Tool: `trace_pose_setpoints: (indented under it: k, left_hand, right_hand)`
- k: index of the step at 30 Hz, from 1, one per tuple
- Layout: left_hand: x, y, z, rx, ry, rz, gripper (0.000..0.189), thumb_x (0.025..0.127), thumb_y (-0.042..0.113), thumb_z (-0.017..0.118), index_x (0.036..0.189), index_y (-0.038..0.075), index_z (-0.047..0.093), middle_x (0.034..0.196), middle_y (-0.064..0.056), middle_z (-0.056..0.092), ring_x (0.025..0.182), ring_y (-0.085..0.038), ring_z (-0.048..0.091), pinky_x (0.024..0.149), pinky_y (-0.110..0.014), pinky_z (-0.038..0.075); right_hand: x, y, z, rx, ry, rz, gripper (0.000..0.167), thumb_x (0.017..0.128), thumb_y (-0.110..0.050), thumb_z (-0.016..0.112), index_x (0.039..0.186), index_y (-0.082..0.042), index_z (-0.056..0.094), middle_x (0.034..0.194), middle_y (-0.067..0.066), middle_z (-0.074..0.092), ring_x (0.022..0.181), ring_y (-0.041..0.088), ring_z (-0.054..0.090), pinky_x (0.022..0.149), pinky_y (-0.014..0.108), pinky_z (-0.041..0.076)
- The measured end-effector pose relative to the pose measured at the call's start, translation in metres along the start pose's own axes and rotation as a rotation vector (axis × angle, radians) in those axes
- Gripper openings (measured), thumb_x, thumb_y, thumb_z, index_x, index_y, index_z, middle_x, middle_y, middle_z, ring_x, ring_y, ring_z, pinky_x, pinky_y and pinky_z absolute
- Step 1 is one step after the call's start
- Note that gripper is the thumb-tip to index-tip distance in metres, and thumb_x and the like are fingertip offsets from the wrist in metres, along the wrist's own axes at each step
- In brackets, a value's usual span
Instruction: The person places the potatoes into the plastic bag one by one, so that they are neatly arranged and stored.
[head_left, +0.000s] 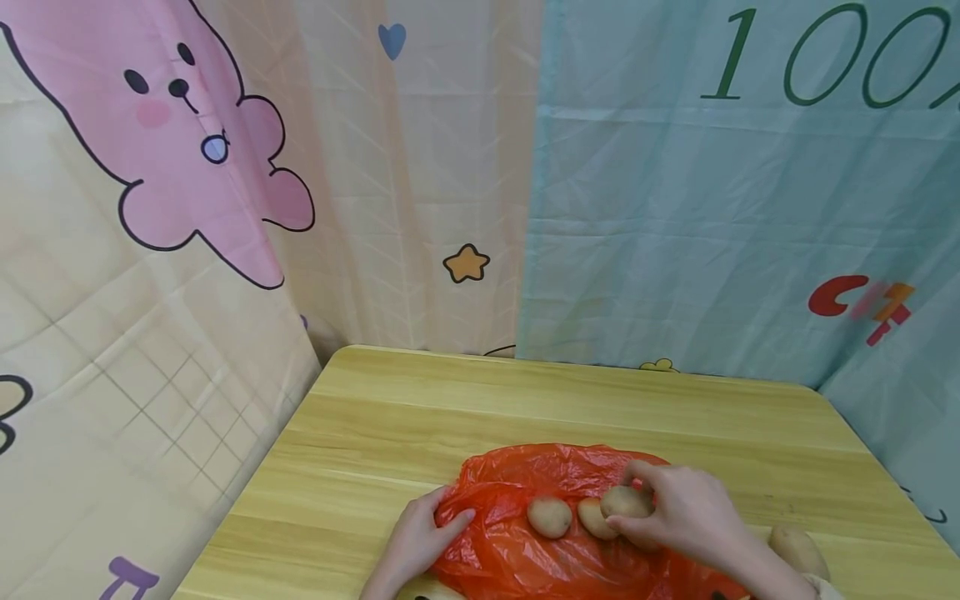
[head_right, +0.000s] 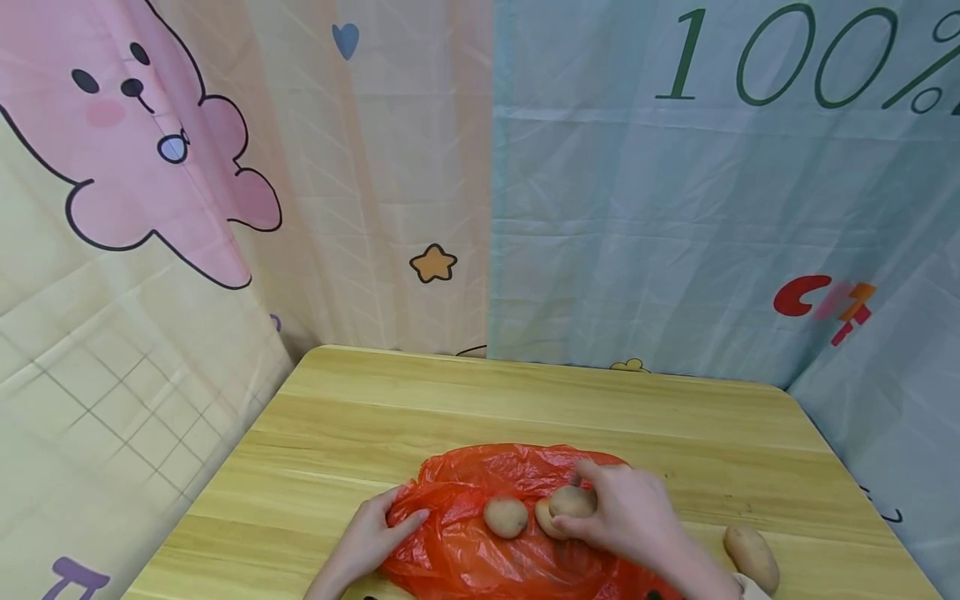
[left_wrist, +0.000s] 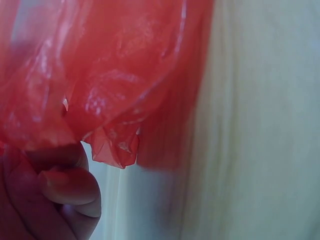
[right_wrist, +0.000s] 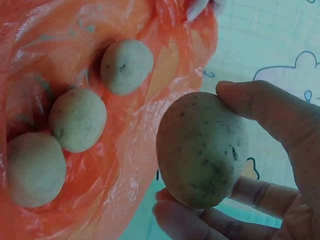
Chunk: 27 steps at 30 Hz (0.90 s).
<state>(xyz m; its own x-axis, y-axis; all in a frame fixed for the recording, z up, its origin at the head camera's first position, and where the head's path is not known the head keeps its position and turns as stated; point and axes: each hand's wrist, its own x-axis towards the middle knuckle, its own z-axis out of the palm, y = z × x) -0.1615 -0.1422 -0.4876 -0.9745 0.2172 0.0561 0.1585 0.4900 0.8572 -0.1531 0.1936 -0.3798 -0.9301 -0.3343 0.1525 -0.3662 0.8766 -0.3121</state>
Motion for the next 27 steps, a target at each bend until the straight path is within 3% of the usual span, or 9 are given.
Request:
trace_pose_setpoints:
  k: [7,15,27]
  left_hand:
    - [0.000,0.000,0.000,0.004,-0.003,0.003,0.045,0.089,0.038,0.065,0.119,0.004,0.062,0.103,-0.001,0.066,0.086,-0.012,0.061,0.074,-0.029,0.050]
    - [0.000,0.000,-0.001,0.021,0.005,0.010,0.046,0.089,0.039,0.065,0.120,0.005,0.062,0.105,-0.002,0.066,0.090,-0.013,0.062,0.077,-0.032,0.050]
    - [0.001,-0.001,0.000,0.001,0.000,0.008,0.046,0.089,0.038,0.066,0.121,0.004,0.062,0.104,-0.001,0.066,0.086,-0.011,0.061,0.075,-0.029,0.051]
  right_hand:
    - [0.007,-0.004,0.004,0.023,-0.045,-0.054,0.039,0.067,-0.060,0.076,0.086,-0.030,0.060,0.068,-0.018,0.050,0.051,0.000,0.039,0.046,0.025,0.032]
    - [0.013,-0.004,0.010,0.063,-0.101,-0.122,0.039,0.070,-0.061,0.073,0.086,-0.029,0.058,0.062,-0.018,0.045,0.050,0.002,0.038,0.044,0.025,0.031]
    - [0.019,-0.009,0.024,0.117,-0.172,-0.097,0.036,0.070,-0.055,0.077,0.084,-0.027,0.058,0.060,-0.018,0.046,0.049,0.004,0.038,0.042,0.024,0.029]
